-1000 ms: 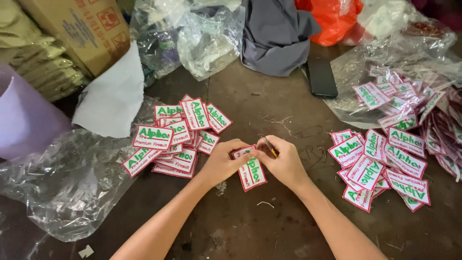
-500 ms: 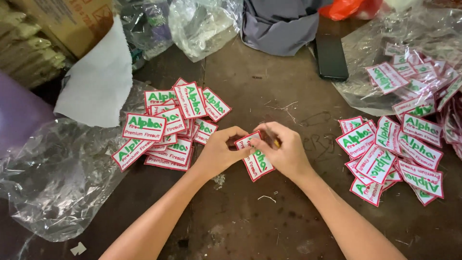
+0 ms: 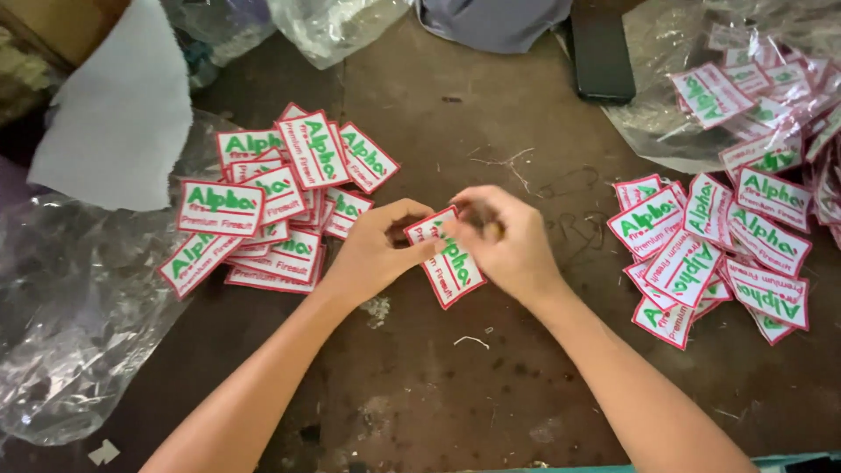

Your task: Trimming excess threads from clothing labels using small scissors at a workbench.

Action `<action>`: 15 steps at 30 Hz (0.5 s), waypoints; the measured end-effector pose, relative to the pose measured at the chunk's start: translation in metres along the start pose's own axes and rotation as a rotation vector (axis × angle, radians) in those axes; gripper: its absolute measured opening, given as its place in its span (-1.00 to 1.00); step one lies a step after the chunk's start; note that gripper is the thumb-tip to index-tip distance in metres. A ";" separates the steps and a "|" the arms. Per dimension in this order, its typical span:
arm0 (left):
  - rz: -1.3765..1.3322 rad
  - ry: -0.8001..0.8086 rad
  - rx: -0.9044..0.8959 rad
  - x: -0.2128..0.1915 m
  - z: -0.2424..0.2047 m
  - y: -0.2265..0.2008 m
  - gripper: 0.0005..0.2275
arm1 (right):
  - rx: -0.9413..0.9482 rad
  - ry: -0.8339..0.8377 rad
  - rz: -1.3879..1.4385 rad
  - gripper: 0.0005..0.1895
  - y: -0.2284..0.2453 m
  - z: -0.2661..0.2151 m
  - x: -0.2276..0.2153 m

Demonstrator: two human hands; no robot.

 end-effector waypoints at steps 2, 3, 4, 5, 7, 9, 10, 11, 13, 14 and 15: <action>0.009 0.020 -0.010 0.004 -0.001 -0.005 -0.69 | 0.023 -0.003 0.012 -0.92 -0.006 0.000 0.002; 0.020 0.034 -0.015 0.006 -0.001 -0.008 -0.69 | 0.038 -0.005 0.025 -0.93 -0.009 0.000 0.003; 0.025 0.040 -0.019 0.006 0.000 -0.007 -0.69 | 0.044 -0.011 0.029 -0.93 -0.008 0.001 0.001; 0.020 0.034 -0.022 0.005 0.001 -0.006 -0.69 | 0.068 -0.025 0.057 -0.90 -0.007 0.002 -0.001; 0.015 0.026 -0.033 0.002 0.003 -0.001 -0.70 | 0.099 -0.033 0.089 -0.85 -0.012 0.005 -0.005; -0.018 0.007 -0.012 -0.004 0.005 0.006 -0.68 | 0.155 -0.106 0.168 -0.79 -0.023 0.011 -0.010; -0.016 0.000 -0.015 -0.004 0.006 0.008 -0.68 | 0.155 -0.100 0.172 -0.79 -0.023 0.010 -0.012; -0.082 -0.006 -0.003 -0.004 0.006 0.009 -0.70 | 0.175 -0.078 0.150 -0.83 -0.022 0.009 -0.013; -0.146 -0.022 0.012 -0.005 0.005 0.011 -0.71 | 0.189 -0.049 0.132 -0.85 -0.015 0.007 -0.013; -0.178 -0.037 0.003 -0.005 0.005 0.011 -0.72 | 0.169 0.045 0.142 -0.81 -0.009 0.005 -0.011; -0.210 -0.051 -0.006 -0.005 0.004 0.012 -0.72 | 0.149 0.139 0.152 -0.75 -0.003 0.002 -0.009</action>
Point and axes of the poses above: each hand's wrist, its own z-axis towards the middle knuckle, its own x-axis out of the palm, y = z × x, the point moved 3 cm from there along z, towards the middle knuckle, and after that the axes turned 6 degrees about -z, right-handed, at the moved point
